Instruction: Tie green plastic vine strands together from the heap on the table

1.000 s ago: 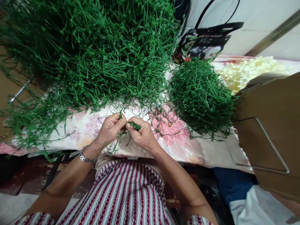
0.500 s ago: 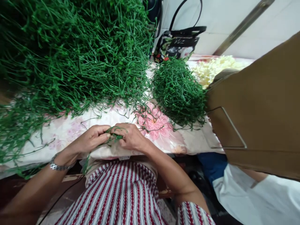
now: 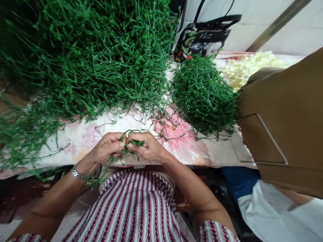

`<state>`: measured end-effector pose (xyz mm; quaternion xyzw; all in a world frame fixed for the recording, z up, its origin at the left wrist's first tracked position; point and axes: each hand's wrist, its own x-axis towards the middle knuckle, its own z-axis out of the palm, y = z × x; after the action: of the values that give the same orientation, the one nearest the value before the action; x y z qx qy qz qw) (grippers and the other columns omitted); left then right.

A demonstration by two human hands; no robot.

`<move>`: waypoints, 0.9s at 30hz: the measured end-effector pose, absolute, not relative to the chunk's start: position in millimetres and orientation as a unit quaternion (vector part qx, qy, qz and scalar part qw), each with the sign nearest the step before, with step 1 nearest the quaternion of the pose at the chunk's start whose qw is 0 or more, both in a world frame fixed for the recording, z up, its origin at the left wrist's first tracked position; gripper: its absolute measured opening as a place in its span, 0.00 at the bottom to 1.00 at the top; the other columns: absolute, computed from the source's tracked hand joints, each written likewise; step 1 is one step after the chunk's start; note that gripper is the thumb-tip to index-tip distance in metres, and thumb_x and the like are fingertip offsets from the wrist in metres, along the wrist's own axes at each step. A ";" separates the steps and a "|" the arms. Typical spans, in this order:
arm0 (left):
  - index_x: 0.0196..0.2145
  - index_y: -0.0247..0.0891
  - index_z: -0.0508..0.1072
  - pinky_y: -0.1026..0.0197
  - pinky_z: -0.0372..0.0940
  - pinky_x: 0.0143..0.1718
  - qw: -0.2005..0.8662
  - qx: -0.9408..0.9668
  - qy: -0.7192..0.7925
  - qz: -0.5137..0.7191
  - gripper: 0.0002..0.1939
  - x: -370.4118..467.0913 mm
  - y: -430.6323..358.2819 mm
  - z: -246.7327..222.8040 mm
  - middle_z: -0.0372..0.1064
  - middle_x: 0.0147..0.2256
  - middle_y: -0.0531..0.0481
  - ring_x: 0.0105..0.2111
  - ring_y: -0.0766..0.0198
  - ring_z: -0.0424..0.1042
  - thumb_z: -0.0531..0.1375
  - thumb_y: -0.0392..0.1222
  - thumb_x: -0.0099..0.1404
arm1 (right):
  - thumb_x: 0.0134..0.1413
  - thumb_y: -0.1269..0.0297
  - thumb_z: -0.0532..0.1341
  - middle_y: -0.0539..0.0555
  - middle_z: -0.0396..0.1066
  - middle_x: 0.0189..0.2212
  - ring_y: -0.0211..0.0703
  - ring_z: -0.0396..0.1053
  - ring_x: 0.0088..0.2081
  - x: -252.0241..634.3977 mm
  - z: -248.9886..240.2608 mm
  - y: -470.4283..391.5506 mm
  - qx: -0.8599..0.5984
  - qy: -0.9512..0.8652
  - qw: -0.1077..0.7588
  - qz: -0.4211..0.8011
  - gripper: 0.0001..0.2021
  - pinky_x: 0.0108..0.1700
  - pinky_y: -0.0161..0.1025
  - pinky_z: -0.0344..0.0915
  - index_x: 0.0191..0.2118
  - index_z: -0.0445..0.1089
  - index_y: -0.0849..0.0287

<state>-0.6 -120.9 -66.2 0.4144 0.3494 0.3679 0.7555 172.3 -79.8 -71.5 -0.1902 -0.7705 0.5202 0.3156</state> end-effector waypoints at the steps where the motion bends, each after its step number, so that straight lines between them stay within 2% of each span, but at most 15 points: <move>1: 0.23 0.35 0.62 0.70 0.41 0.14 0.771 0.395 0.340 0.367 0.16 -1.0 -122.8 -65.0 0.48 0.16 0.59 0.14 0.77 0.43 0.62 0.50 0.53 | 0.57 0.58 0.54 0.48 0.60 0.21 0.32 0.58 0.23 172.4 -73.1 -80.0 -0.189 -0.755 0.310 0.546 0.13 0.26 0.30 0.56 0.27 0.62 0.61; 5: 0.21 0.36 0.59 0.70 0.45 0.12 0.803 0.353 0.275 0.394 0.17 -0.4 -126.9 -56.8 0.49 0.17 0.58 0.13 0.77 0.44 0.61 0.49 0.54 | 0.58 0.55 0.54 0.49 0.64 0.22 0.33 0.62 0.24 171.3 -76.1 -80.8 -0.163 -0.699 0.321 0.617 0.14 0.27 0.31 0.59 0.28 0.62 0.61; 8: 0.22 0.35 0.61 0.70 0.48 0.14 0.764 0.367 0.299 0.438 0.16 -1.4 -125.1 -54.3 0.51 0.19 0.57 0.14 0.76 0.49 0.61 0.48 0.56 | 0.59 0.57 0.54 0.52 0.66 0.25 0.35 0.65 0.28 178.0 -68.7 -79.4 -0.225 -0.723 0.344 0.555 0.13 0.31 0.33 0.61 0.30 0.64 0.62; 10: 0.23 0.35 0.61 0.70 0.47 0.16 0.731 0.366 0.348 0.459 0.15 -4.7 -123.4 -55.0 0.51 0.19 0.57 0.16 0.75 0.50 0.62 0.47 0.55 | 0.59 0.58 0.53 0.51 0.65 0.24 0.35 0.64 0.27 191.5 -57.1 -74.0 -0.315 -0.749 0.369 0.451 0.12 0.31 0.33 0.61 0.31 0.65 0.62; 13: 0.22 0.34 0.63 0.70 0.49 0.18 0.695 0.378 0.409 0.454 0.16 -10.9 -121.6 -57.8 0.52 0.20 0.56 0.18 0.75 0.51 0.62 0.48 0.55 | 0.59 0.59 0.54 0.50 0.65 0.24 0.34 0.62 0.25 227.8 -31.1 -55.8 -0.442 -0.763 0.412 0.229 0.11 0.28 0.32 0.59 0.32 0.67 0.60; 16: 0.23 0.34 0.65 0.70 0.49 0.19 0.676 0.391 0.442 0.442 0.15 -13.9 -120.6 -61.3 0.52 0.19 0.56 0.18 0.74 0.51 0.62 0.49 0.55 | 0.58 0.57 0.54 0.55 0.69 0.32 0.40 0.66 0.31 277.7 -3.2 -30.1 -0.539 -0.739 0.403 -0.021 0.12 0.36 0.37 0.62 0.38 0.69 0.59; 18: 0.25 0.34 0.66 0.70 0.49 0.20 0.672 0.394 0.450 0.437 0.14 -13.9 -120.8 -63.8 0.53 0.19 0.57 0.18 0.74 0.51 0.62 0.48 0.55 | 0.55 0.53 0.56 0.60 0.69 0.39 0.47 0.67 0.39 309.9 10.2 -15.7 -0.590 -0.710 0.361 -0.131 0.19 0.44 0.45 0.61 0.47 0.66 0.60; 20: 0.26 0.35 0.66 0.70 0.50 0.20 0.669 0.401 0.455 0.430 0.13 -13.1 -121.2 -66.3 0.53 0.19 0.57 0.19 0.73 0.51 0.61 0.48 0.56 | 0.49 0.48 0.60 0.67 0.65 0.46 0.58 0.62 0.47 332.2 17.1 -8.4 -0.624 -0.684 0.320 -0.200 0.30 0.51 0.55 0.55 0.54 0.61 0.62; 21: 0.26 0.35 0.66 0.69 0.50 0.20 0.663 0.408 0.458 0.428 0.13 -12.5 -121.4 -67.4 0.53 0.19 0.57 0.19 0.73 0.51 0.61 0.48 0.56 | 0.47 0.47 0.61 0.69 0.63 0.49 0.62 0.59 0.51 337.4 18.1 -8.2 -0.630 -0.678 0.308 -0.219 0.34 0.53 0.59 0.51 0.55 0.60 0.63; 23: 0.25 0.36 0.66 0.69 0.51 0.22 0.644 0.432 0.464 0.427 0.12 -10.5 -121.3 -68.5 0.54 0.20 0.56 0.20 0.72 0.52 0.60 0.47 0.58 | 0.45 0.48 0.63 0.70 0.59 0.52 0.65 0.54 0.55 333.4 15.8 -13.9 -0.615 -0.688 0.314 -0.225 0.35 0.55 0.62 0.47 0.56 0.59 0.64; 25: 0.25 0.36 0.65 0.69 0.52 0.23 0.620 0.459 0.469 0.429 0.12 -6.9 -120.7 -67.3 0.55 0.20 0.56 0.22 0.70 0.54 0.59 0.47 0.59 | 0.48 0.51 0.62 0.67 0.60 0.52 0.60 0.55 0.55 311.5 8.4 -25.8 -0.563 -0.731 0.344 -0.176 0.31 0.56 0.59 0.50 0.55 0.61 0.62; 27: 0.26 0.37 0.65 0.68 0.52 0.24 0.589 0.490 0.480 0.428 0.11 -1.2 -120.3 -63.5 0.56 0.21 0.55 0.23 0.70 0.55 0.58 0.46 0.60 | 0.52 0.55 0.60 0.62 0.64 0.49 0.53 0.59 0.53 277.8 -3.3 -40.4 -0.488 -0.789 0.368 -0.068 0.22 0.55 0.54 0.55 0.52 0.64 0.59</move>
<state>-1.2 -120.3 -63.5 0.4898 0.4800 0.4276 0.5889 277.8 -40.4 -3.3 -0.4880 -0.7885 -0.0678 0.3681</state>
